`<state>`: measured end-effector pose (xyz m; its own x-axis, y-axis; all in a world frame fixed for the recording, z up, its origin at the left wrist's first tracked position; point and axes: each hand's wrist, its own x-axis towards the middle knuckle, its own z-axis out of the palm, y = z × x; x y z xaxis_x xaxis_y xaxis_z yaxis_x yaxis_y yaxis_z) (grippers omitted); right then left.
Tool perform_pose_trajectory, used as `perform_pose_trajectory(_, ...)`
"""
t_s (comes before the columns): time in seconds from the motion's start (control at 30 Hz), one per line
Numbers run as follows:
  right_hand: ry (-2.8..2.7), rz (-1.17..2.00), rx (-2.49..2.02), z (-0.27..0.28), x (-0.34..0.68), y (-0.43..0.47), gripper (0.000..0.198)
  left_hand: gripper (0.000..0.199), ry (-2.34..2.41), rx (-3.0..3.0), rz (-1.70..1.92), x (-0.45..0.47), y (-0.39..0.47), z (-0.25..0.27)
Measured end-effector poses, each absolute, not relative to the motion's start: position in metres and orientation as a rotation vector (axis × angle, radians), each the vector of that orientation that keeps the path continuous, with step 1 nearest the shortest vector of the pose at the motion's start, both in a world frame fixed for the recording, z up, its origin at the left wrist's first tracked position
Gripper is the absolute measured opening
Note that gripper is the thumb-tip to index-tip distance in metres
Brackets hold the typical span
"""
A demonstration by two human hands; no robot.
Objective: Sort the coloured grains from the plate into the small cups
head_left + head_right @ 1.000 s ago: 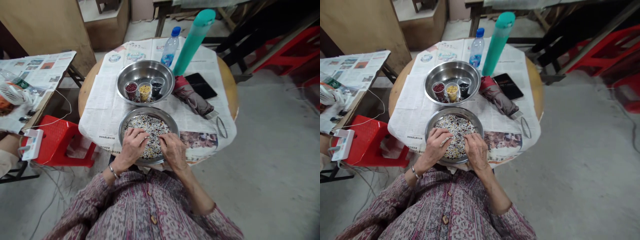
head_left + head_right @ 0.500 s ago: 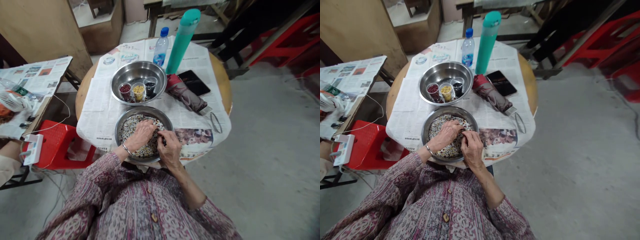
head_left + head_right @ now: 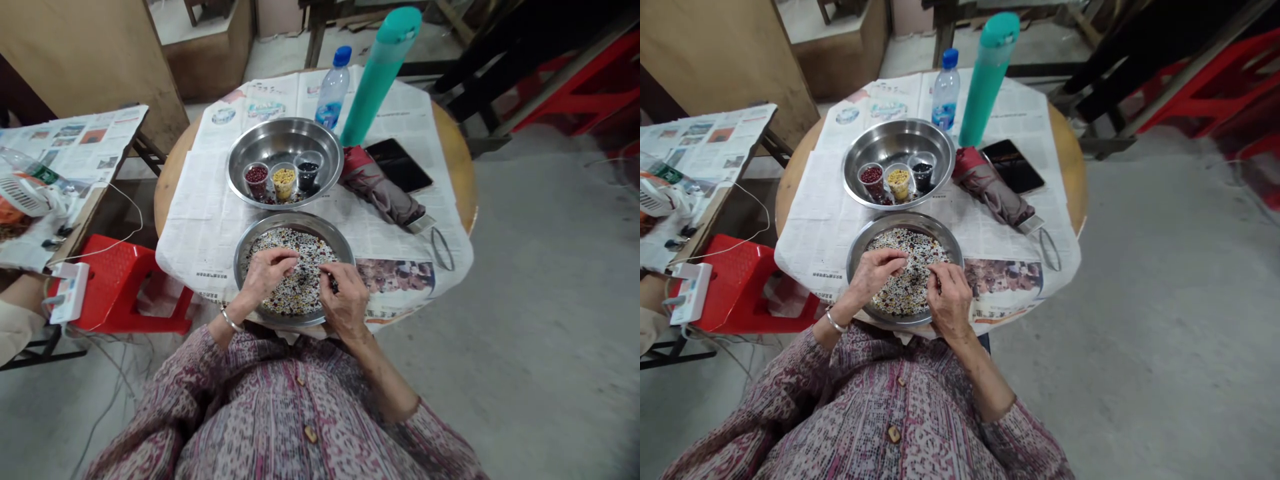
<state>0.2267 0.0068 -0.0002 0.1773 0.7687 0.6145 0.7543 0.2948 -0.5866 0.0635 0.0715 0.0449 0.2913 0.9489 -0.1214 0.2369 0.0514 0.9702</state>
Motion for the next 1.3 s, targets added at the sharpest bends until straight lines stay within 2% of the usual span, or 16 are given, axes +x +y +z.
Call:
perform_pose_trajectory(0.2, -1.590, 0.052, -1.458, -0.004, 0.227, 0.006, 0.018, 0.022, 1.060, 0.874, 0.779, 0.049, 0.055, 0.050)
perform_pose_trajectory(0.37, -1.593, 0.114, -1.495, -0.005, 0.228, 0.004, 0.020, 0.026, 1.038, 0.843, 0.781, 0.047, 0.052, 0.053)
perform_pose_trajectory(0.63, -1.592, 0.103, -1.486, -0.003, 0.227, 0.004, 0.019, 0.021, 0.973, 0.793, 0.775, 0.045, 0.049, 0.056)
perform_pose_trajectory(0.77, -1.604, 0.098, -1.474, -0.001, 0.227, 0.004, 0.019, 0.020, 1.084, 1.078, 0.779, 0.046, 0.048, 0.052)
perform_pose_trajectory(0.97, -1.574, 0.148, -1.504, 0.008, 0.232, 0.009, 0.017, 0.010, 1.332, 2.110, 0.798, 0.040, 0.039, 0.044)
perform_pose_trajectory(1.3, -2.008, 0.132, -1.568, 0.013, 0.229, 0.044, 0.020, 0.008, 1.359, 2.242, 0.872, 0.027, 0.025, 0.038)
